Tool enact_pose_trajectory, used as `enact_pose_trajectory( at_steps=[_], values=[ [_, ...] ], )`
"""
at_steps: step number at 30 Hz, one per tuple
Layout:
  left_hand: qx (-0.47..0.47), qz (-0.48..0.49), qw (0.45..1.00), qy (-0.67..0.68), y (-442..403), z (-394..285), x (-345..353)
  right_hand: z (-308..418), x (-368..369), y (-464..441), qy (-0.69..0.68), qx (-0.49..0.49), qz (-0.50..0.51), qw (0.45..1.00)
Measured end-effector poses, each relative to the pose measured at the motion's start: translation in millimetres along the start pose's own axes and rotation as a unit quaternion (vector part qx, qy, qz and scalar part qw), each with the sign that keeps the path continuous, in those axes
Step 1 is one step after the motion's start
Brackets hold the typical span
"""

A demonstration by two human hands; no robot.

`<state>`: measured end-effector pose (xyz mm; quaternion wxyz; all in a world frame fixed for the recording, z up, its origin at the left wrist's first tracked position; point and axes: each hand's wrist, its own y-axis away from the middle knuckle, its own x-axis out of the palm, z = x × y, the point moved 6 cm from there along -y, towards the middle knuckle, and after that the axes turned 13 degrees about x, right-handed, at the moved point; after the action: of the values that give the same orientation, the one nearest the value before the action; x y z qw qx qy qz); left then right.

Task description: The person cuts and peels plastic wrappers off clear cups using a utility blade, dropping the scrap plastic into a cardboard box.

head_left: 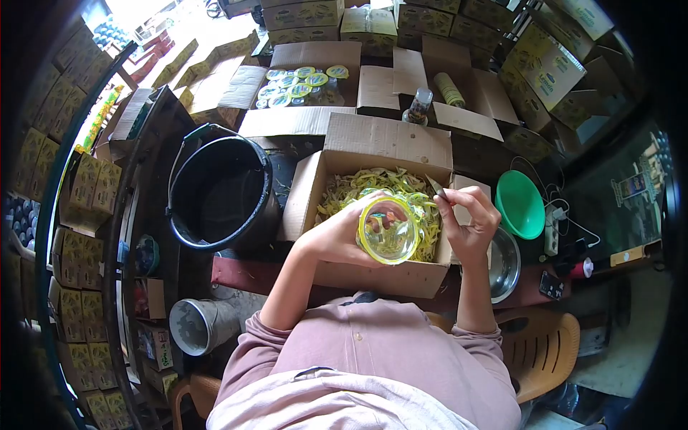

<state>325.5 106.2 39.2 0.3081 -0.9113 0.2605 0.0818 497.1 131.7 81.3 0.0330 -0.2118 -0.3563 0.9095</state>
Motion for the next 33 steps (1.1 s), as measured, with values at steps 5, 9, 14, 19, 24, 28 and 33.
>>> enact_pose_trajectory(
  at_steps=[5, 9, 14, 19, 24, 28, 33],
  values=[
    [-0.043, -0.023, 0.999, 0.021, 0.8, -5.9, -3.8, 16.4, -0.9, -5.0, -0.004, 0.012, 0.012, 1.000],
    [-0.066, -0.123, 0.988, -0.066, 7.1, 0.5, -12.5, 7.0, -0.5, -2.4, -0.016, 0.054, -0.017, 0.998],
    [0.015, -0.218, 0.975, -0.048, 13.4, 13.2, -9.4, -8.3, 16.5, 17.8, -0.078, 0.131, -0.025, 0.988],
    [0.010, -0.224, 0.960, -0.168, 13.0, 5.3, -9.4, 7.3, 22.0, 42.7, -0.085, 0.130, -0.069, 0.986],
    [0.034, -0.251, 0.964, -0.081, 9.8, 3.3, -4.4, 13.6, 31.4, 44.0, -0.083, 0.101, -0.053, 0.990],
    [0.026, -0.237, 0.970, -0.056, 11.0, 8.6, -2.7, 14.3, 30.0, 36.1, -0.068, 0.097, -0.043, 0.992],
    [0.079, -0.258, 0.960, -0.079, 7.9, 7.0, 1.6, 15.3, 26.9, 37.4, -0.048, 0.093, -0.069, 0.992]
  ],
)
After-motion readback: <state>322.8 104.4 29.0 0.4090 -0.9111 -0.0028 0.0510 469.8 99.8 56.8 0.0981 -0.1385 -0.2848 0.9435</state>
